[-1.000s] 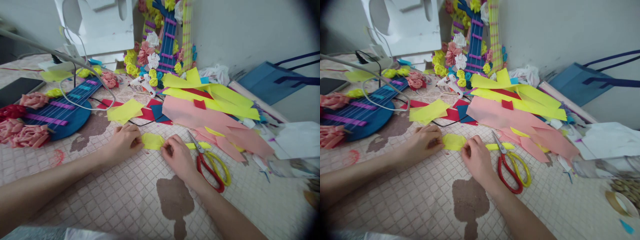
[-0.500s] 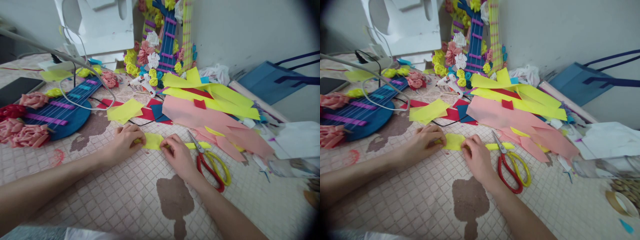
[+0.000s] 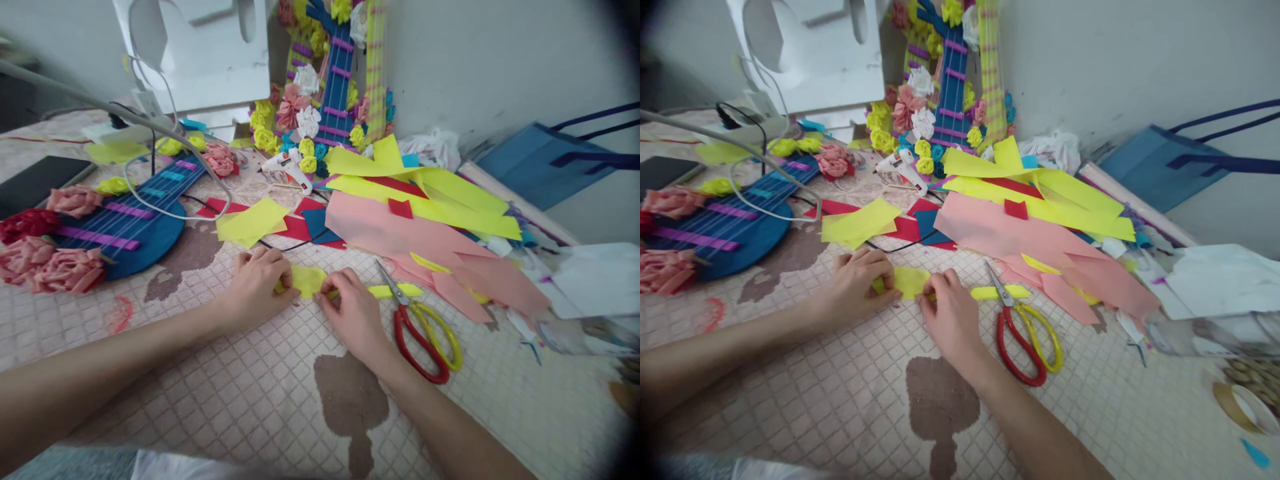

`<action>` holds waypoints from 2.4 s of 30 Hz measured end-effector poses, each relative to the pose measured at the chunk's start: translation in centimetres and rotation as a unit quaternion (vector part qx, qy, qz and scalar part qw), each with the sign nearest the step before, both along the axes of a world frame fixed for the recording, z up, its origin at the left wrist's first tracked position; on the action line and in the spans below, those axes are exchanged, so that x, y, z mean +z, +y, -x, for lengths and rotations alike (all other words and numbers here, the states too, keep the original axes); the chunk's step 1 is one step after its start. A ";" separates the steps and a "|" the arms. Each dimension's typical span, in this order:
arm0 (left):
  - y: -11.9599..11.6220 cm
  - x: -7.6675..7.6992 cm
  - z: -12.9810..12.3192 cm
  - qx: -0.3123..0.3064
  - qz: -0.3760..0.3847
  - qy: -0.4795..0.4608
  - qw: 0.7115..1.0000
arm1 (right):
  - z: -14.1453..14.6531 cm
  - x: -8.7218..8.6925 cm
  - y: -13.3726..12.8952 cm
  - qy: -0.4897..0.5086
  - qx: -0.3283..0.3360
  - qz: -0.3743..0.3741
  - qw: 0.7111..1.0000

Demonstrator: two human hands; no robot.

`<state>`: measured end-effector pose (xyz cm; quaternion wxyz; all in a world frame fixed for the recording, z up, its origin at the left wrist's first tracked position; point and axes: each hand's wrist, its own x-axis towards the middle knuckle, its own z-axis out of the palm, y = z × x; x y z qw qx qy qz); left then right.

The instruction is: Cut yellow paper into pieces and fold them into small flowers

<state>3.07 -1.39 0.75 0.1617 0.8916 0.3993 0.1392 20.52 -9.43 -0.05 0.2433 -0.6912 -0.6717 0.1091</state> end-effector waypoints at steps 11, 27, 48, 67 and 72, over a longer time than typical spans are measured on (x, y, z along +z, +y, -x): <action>2.2 0.1 1.7 -0.021 0.120 -0.065 0.990 | -1.7 -0.1 -0.3 0.089 0.052 0.002 0.995; 2.6 -0.1 0.4 0.013 0.075 -0.043 0.996 | -1.5 0.2 -0.1 0.125 0.005 -0.051 0.991; 2.5 0.2 0.3 -0.004 0.073 -0.039 0.997 | -1.4 -0.1 0.0 0.059 0.042 -0.036 0.997; -0.3 1.0 -0.9 0.062 0.490 -0.312 0.811 | 0.7 0.7 -1.0 0.055 0.118 -0.116 0.985; -1.2 0.9 -0.8 0.005 0.488 -0.286 0.825 | 0.6 0.3 -0.7 0.010 0.129 -0.078 0.989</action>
